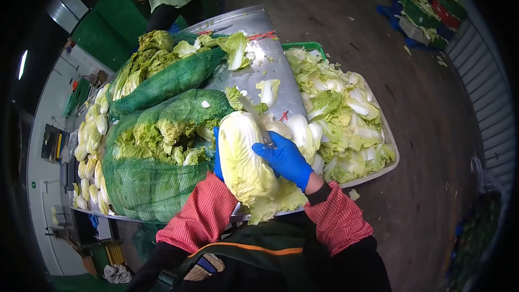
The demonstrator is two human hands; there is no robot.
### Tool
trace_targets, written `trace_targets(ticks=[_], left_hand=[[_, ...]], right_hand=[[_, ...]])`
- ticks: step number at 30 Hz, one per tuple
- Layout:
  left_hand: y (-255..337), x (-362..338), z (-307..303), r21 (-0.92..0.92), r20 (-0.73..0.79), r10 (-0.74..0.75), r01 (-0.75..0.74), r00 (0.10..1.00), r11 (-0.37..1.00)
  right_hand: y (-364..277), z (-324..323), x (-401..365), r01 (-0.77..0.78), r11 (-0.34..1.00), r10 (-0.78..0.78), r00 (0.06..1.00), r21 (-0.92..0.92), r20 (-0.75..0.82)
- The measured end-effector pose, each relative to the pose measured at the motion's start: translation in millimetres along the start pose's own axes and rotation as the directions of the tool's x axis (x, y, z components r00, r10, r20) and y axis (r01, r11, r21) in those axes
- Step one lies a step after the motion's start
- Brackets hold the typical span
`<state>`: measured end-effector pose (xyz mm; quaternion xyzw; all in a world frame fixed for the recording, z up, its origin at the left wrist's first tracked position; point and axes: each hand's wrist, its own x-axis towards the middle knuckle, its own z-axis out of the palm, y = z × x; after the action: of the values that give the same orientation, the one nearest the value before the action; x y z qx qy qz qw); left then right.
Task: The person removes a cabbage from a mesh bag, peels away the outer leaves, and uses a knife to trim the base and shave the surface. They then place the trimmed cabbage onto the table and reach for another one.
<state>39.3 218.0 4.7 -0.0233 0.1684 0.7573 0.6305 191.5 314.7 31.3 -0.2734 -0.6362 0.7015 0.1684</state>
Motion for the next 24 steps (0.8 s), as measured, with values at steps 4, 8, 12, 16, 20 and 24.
trace_targets(ticks=[4,8,12,16,20,24], left_hand=[[8.1,-20.3,12.3,0.258,-0.089,-0.026,0.049,0.996,0.965],[9.2,-24.3,-19.8,0.513,-0.174,0.095,0.008,0.98,0.858],[5.6,-26.3,-21.5,0.505,-0.158,0.065,0.024,0.985,0.863],[2.7,-31.6,-21.6,0.248,-0.188,-0.094,0.14,0.978,0.959],[-2.9,-40.5,-1.2,0.023,-0.018,-0.136,0.136,0.991,0.99],[2.5,-20.4,12.0,-0.053,0.138,-0.101,0.109,0.985,0.993]], right_hand=[[-4.3,-2.0,-2.9,-0.059,0.998,0.059,0.998,0.014,-0.001],[-1.3,-0.1,-9.7,-0.116,0.972,0.116,0.993,-0.206,-0.012],[5.2,11.1,-17.7,0.022,0.868,-0.094,0.988,-0.496,-0.121],[9.9,2.5,-12.1,0.037,0.804,-0.191,0.961,-0.593,-0.199],[52.0,-44.8,10.5,-0.158,0.823,-0.028,0.948,-0.545,-0.318],[8.7,-11.6,-8.0,0.037,0.884,-0.126,0.979,-0.466,-0.16]])
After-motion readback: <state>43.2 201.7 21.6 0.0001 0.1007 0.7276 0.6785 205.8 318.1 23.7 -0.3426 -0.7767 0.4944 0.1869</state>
